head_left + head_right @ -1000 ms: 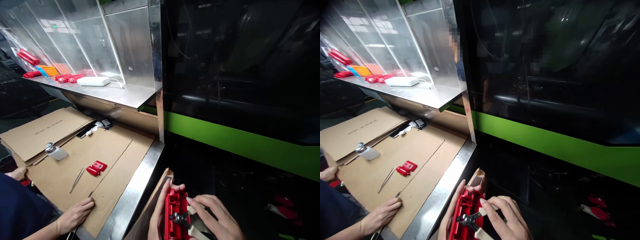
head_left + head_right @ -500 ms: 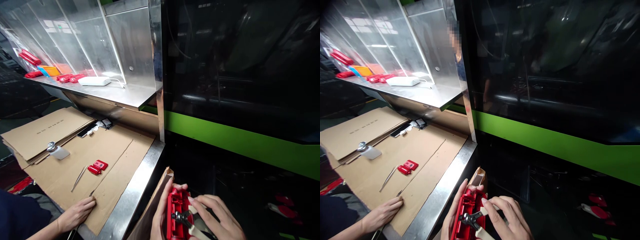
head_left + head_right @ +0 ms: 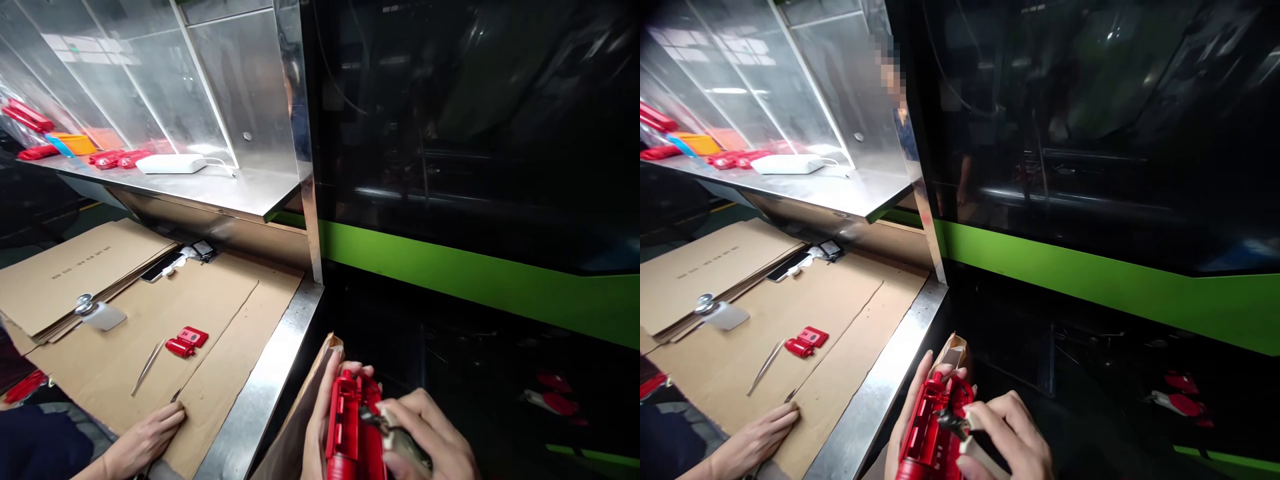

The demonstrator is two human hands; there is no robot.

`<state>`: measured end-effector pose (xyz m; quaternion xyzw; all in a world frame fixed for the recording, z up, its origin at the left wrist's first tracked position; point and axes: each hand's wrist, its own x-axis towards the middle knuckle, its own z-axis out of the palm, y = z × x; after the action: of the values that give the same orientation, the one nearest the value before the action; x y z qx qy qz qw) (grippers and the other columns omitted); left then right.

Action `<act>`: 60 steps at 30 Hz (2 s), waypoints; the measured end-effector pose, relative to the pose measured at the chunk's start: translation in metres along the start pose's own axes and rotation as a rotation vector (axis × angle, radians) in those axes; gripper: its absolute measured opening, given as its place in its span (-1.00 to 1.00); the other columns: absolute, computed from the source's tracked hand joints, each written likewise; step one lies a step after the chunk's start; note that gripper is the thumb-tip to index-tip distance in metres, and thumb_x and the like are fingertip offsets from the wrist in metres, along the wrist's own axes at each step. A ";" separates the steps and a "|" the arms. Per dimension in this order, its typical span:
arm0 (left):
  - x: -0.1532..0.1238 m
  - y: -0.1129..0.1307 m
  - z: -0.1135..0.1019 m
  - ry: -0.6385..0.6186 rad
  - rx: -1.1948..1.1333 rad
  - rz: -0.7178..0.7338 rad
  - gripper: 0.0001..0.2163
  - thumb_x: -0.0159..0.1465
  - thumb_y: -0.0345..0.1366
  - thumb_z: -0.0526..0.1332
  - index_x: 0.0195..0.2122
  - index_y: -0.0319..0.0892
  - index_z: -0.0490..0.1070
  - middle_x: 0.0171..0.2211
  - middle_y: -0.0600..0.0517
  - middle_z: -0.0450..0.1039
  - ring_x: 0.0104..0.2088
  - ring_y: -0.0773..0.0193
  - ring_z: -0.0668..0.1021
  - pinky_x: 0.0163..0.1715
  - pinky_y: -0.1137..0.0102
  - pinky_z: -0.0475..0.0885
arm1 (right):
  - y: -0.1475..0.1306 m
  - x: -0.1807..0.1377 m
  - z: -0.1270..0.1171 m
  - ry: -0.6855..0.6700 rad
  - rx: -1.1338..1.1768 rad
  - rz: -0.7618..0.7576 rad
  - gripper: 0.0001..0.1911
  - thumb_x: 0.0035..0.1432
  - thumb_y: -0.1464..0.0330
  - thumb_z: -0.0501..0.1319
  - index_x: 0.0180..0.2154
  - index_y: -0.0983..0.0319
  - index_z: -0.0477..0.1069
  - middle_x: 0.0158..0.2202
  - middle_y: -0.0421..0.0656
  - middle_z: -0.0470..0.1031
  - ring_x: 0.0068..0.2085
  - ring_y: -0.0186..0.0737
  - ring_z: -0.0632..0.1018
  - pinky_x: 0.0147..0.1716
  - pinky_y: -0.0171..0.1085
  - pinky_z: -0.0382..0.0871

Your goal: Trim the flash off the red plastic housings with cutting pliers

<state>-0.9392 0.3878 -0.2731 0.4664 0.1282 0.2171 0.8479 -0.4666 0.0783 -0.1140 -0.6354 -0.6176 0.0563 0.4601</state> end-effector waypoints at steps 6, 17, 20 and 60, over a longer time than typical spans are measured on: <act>0.129 -0.024 0.239 -0.176 -0.305 0.024 -0.50 0.40 -0.10 0.08 0.35 -0.02 0.17 0.36 -0.11 0.17 0.34 -0.06 0.26 0.30 0.00 0.22 | 0.007 0.027 -0.045 -0.051 -0.237 -0.198 -0.42 0.37 0.03 0.12 0.21 0.28 0.34 0.02 -0.01 0.45 0.08 -0.09 0.47 0.03 -0.23 0.46; 0.194 -0.031 0.403 -0.045 -1.064 0.102 0.00 0.24 0.39 -0.40 0.31 -0.38 0.19 0.11 -0.28 0.48 0.14 0.02 0.51 0.38 0.10 0.03 | -0.038 0.082 -0.061 -0.167 -0.447 -0.565 -0.69 0.39 0.22 0.16 -0.03 0.28 0.54 -0.16 -0.18 0.63 -0.13 -0.15 0.53 0.02 -0.08 0.27; 0.194 -0.032 0.404 -0.040 -1.090 0.097 -0.05 0.29 0.36 -0.32 0.31 -0.43 0.19 0.09 -0.27 0.50 0.12 0.04 0.52 0.38 0.13 0.03 | -0.040 0.082 -0.060 -0.191 -0.468 -0.607 -0.72 0.39 0.26 0.16 -0.05 0.29 0.54 -0.16 -0.21 0.62 -0.14 -0.17 0.52 -0.01 -0.07 0.28; 0.197 -0.045 0.402 0.014 -1.095 -0.213 -0.22 0.36 0.25 -0.06 0.22 -0.44 0.36 0.01 -0.26 0.54 0.04 0.08 0.56 0.13 0.31 0.40 | -0.044 0.079 -0.045 -0.285 -0.369 -0.573 -0.75 0.35 0.53 0.09 -0.30 0.33 0.53 -0.42 -0.23 0.50 -0.39 -0.31 0.42 -0.29 -0.20 0.35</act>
<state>-0.5869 0.1676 -0.1000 -0.0592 0.0487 0.1679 0.9828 -0.4515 0.1129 -0.0206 -0.4947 -0.8281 -0.0994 0.2442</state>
